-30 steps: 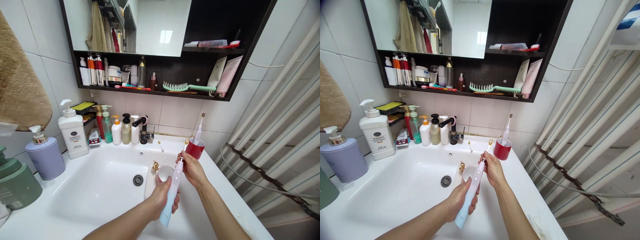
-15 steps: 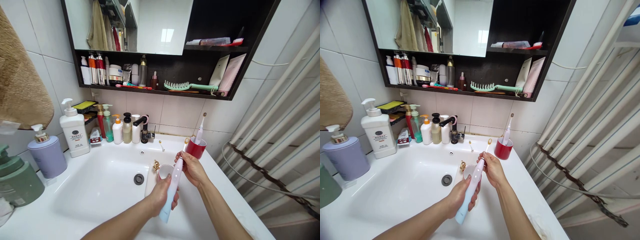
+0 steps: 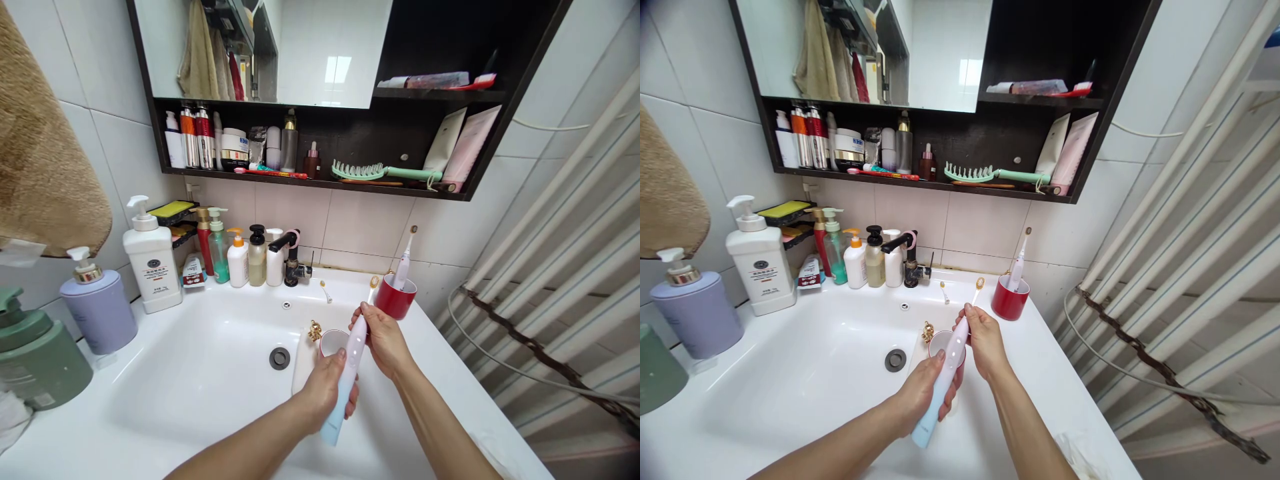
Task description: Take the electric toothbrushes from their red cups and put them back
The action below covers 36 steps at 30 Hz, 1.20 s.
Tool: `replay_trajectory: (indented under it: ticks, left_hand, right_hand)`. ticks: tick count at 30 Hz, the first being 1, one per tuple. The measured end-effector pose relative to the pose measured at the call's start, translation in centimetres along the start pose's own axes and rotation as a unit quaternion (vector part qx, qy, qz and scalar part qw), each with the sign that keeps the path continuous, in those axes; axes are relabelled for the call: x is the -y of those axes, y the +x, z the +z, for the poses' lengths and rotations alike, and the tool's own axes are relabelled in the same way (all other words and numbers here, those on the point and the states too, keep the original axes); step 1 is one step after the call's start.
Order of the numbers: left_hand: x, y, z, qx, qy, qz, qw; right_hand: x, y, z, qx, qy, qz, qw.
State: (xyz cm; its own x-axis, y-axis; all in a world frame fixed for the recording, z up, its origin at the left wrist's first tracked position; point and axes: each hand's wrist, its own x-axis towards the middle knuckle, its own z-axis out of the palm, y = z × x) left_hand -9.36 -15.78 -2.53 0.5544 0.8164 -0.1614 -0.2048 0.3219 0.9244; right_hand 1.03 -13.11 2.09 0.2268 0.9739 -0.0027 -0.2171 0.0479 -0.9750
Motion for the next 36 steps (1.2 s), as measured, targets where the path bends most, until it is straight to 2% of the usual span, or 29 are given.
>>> replay_trajectory:
  ticks: [3, 8, 10, 13, 15, 19, 21, 25, 27, 28, 30, 32, 34, 36]
  left_hand:
    - [0.0, 0.1, -0.1, 0.005, 0.005, -0.001, 1.0]
    - [-0.2, 0.0, -0.2, -0.022, 0.034, 0.007, 0.999]
    - [-0.4, 0.0, -0.3, -0.002, 0.02, 0.004, 1.0]
    - [-0.6, 0.0, -0.5, 0.055, -0.014, -0.008, 0.998]
    - [-0.6, 0.0, -0.6, 0.068, -0.024, -0.01, 0.997]
    - [-0.7, 0.1, -0.6, 0.041, 0.004, 0.016, 0.999]
    - [-1.0, 0.1, -0.6, 0.028, 0.017, 0.032, 0.999]
    - [-1.4, 0.4, -0.6, -0.007, 0.025, 0.042, 0.999]
    - [-1.5, 0.7, -0.9, -0.036, 0.05, 0.058, 0.996]
    - [-1.5, 0.9, -1.2, -0.063, 0.074, 0.079, 0.992]
    - [-1.5, 1.0, -1.8, -0.134, 0.155, 0.142, 0.969]
    - [-1.2, 0.9, -2.4, -0.186, 0.276, 0.197, 0.922]
    - [-0.6, 0.8, -2.8, -0.189, 0.398, 0.216, 0.871]
    - [0.4, 0.8, -2.9, -0.167, 0.482, 0.215, 0.833]
  right_hand:
    - [-0.2, 0.1, 0.0, 0.006, 0.005, 0.023, 1.0]
    - [-0.4, -0.1, 0.4, 0.011, 0.042, 0.038, 0.998]
    - [-0.2, -0.3, 0.6, 0.021, 0.064, 0.031, 0.997]
    - [0.0, -0.6, 0.8, 0.058, 0.111, 0.049, 0.991]
    - [0.0, -0.7, 0.8, 0.049, 0.104, 0.048, 0.992]
    - [-0.3, -0.6, 0.6, -0.026, 0.019, -0.004, 0.999]
    - [-0.3, -0.7, 0.5, -0.001, 0.016, 0.007, 1.0]
    - [-0.1, -0.9, 0.4, 0.099, 0.007, 0.029, 0.995]
    - [0.3, -0.8, 0.1, 0.106, -0.009, 0.013, 0.994]
    - [0.5, -0.7, -0.1, 0.09, -0.011, -0.002, 0.996]
    - [1.0, -0.4, -0.7, 0.028, 0.001, -0.052, 0.998]
    - [1.5, -0.1, -1.3, -0.046, 0.003, -0.121, 0.992]
    - [1.4, 0.2, -1.7, -0.094, -0.036, -0.179, 0.979]
    - [0.8, 0.5, -1.7, -0.097, -0.096, -0.203, 0.97]
